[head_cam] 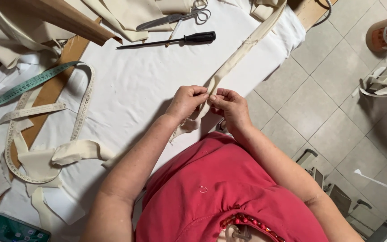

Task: Folding and ironing long strips of fabric to create pressed edges or straps.

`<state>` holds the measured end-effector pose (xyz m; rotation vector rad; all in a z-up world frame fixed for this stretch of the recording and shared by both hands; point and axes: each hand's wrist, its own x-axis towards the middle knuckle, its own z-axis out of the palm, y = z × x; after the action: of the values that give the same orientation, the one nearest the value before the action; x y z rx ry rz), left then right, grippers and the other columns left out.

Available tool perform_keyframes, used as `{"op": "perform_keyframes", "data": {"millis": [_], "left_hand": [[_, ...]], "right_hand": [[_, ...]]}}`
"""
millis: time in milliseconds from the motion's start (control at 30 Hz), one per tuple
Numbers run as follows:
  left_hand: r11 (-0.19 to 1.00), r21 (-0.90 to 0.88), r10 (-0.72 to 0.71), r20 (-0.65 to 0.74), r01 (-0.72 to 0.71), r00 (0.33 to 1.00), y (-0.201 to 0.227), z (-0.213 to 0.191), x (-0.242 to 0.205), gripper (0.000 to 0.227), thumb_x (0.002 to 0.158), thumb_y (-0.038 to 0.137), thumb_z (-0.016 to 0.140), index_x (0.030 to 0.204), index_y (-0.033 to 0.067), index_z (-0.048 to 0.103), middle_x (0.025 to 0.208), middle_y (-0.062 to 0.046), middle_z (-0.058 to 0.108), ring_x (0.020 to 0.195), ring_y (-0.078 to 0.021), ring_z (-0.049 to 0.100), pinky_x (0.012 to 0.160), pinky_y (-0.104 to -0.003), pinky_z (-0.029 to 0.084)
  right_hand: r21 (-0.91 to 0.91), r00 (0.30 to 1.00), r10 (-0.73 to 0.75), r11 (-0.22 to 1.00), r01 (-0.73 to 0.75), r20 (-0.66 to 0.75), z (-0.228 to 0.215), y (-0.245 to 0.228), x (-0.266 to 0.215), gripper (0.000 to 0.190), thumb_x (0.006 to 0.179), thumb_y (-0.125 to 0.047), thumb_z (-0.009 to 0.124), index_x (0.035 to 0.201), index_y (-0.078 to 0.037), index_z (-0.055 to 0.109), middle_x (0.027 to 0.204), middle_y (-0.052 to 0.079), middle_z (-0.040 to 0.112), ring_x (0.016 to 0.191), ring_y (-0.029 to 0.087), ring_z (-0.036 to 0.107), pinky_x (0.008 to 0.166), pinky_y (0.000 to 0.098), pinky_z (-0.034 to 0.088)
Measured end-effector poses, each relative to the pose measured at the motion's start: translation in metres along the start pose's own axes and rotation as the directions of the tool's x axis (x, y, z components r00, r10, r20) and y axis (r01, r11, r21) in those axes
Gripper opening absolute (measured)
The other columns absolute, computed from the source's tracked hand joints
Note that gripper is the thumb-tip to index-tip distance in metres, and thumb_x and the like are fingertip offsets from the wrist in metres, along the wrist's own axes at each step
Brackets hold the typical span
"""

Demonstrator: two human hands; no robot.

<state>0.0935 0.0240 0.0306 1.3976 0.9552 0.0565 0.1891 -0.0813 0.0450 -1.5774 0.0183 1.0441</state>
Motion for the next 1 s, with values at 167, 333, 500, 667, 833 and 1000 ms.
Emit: {"op": "perform_keyframes", "data": {"millis": [167, 333, 500, 667, 833, 1000], "left_hand": [[0.972, -0.214, -0.096, 0.034, 0.101, 0.995, 0.002, 0.001, -0.001, 0.013, 0.070, 0.015, 0.065, 0.082, 0.0139, 0.071, 0.065, -0.002, 0.062, 0.060, -0.0095, 0.058, 0.051, -0.024, 0.050], [0.998, 0.057, -0.021, 0.022, 0.020, 1.000, -0.003, 0.001, 0.011, 0.017, 0.077, 0.033, 0.063, 0.083, 0.0184, 0.071, 0.075, -0.001, 0.068, 0.076, -0.0165, 0.064, 0.062, -0.027, 0.049], [0.965, 0.258, -0.031, -0.046, 0.042, 0.998, -0.033, 0.005, 0.037, 0.016, 0.079, 0.037, 0.060, 0.084, 0.0264, 0.070, 0.078, 0.006, 0.068, 0.085, -0.0176, 0.065, 0.068, -0.029, 0.051], [0.925, 0.378, -0.004, -0.110, 0.046, 0.994, -0.030, 0.005, 0.037, 0.016, 0.082, 0.027, 0.058, 0.090, 0.0158, 0.067, 0.080, -0.004, 0.069, 0.083, -0.0226, 0.066, 0.069, -0.034, 0.052], [0.923, 0.385, 0.087, -0.180, -0.012, 0.980, -0.005, -0.001, 0.017, 0.012, 0.083, 0.020, 0.060, 0.086, 0.0090, 0.060, 0.078, -0.011, 0.066, 0.078, -0.0293, 0.062, 0.067, -0.040, 0.048], [0.940, 0.338, 0.128, -0.228, -0.045, 0.965, -0.025, -0.011, 0.015, 0.011, 0.086, 0.021, 0.057, 0.084, 0.0099, 0.059, 0.074, -0.007, 0.065, 0.071, -0.0224, 0.060, 0.066, -0.034, 0.044]], "right_hand": [[0.039, 0.998, 0.037, 0.999, -0.035, -0.049, -0.003, 0.007, 0.009, 0.042, 0.065, -0.011, 0.082, 0.095, 0.002, 0.056, 0.071, 0.009, 0.066, 0.060, 0.017, 0.067, 0.050, 0.0258, 0.056], [0.016, 0.997, 0.036, 0.999, -0.035, -0.064, 0.001, 0.005, 0.008, 0.042, 0.064, -0.007, 0.081, 0.095, 0.004, 0.053, 0.070, 0.012, 0.066, 0.057, 0.021, 0.067, 0.049, 0.0289, 0.056], [-0.312, 0.962, -0.264, 0.922, 0.228, -0.078, -0.027, -0.014, 0.030, 0.031, 0.079, -0.019, 0.070, 0.101, 0.001, 0.059, 0.077, 0.011, 0.065, 0.067, 0.017, 0.065, 0.053, 0.0281, 0.053], [-0.596, 0.362, -0.827, 0.042, 0.802, 0.429, -0.066, -0.057, 0.094, 0.024, 0.084, 0.005, 0.062, 0.106, -0.004, 0.065, 0.105, 0.015, 0.059, 0.099, 0.031, 0.057, 0.086, 0.0389, 0.046], [-0.389, 0.391, -0.532, 0.122, 0.913, 0.751, -0.057, -0.088, 0.128, 0.014, 0.084, -0.007, 0.068, 0.098, -0.011, 0.069, 0.102, 0.006, 0.058, 0.100, 0.022, 0.053, 0.088, 0.0336, 0.044], [-0.362, 0.463, -0.347, 0.319, 0.876, 0.815, -0.054, -0.100, 0.138, 0.012, 0.084, -0.020, 0.067, 0.094, -0.014, 0.068, 0.100, 0.001, 0.054, 0.100, 0.018, 0.044, 0.089, 0.0315, 0.040]]}}
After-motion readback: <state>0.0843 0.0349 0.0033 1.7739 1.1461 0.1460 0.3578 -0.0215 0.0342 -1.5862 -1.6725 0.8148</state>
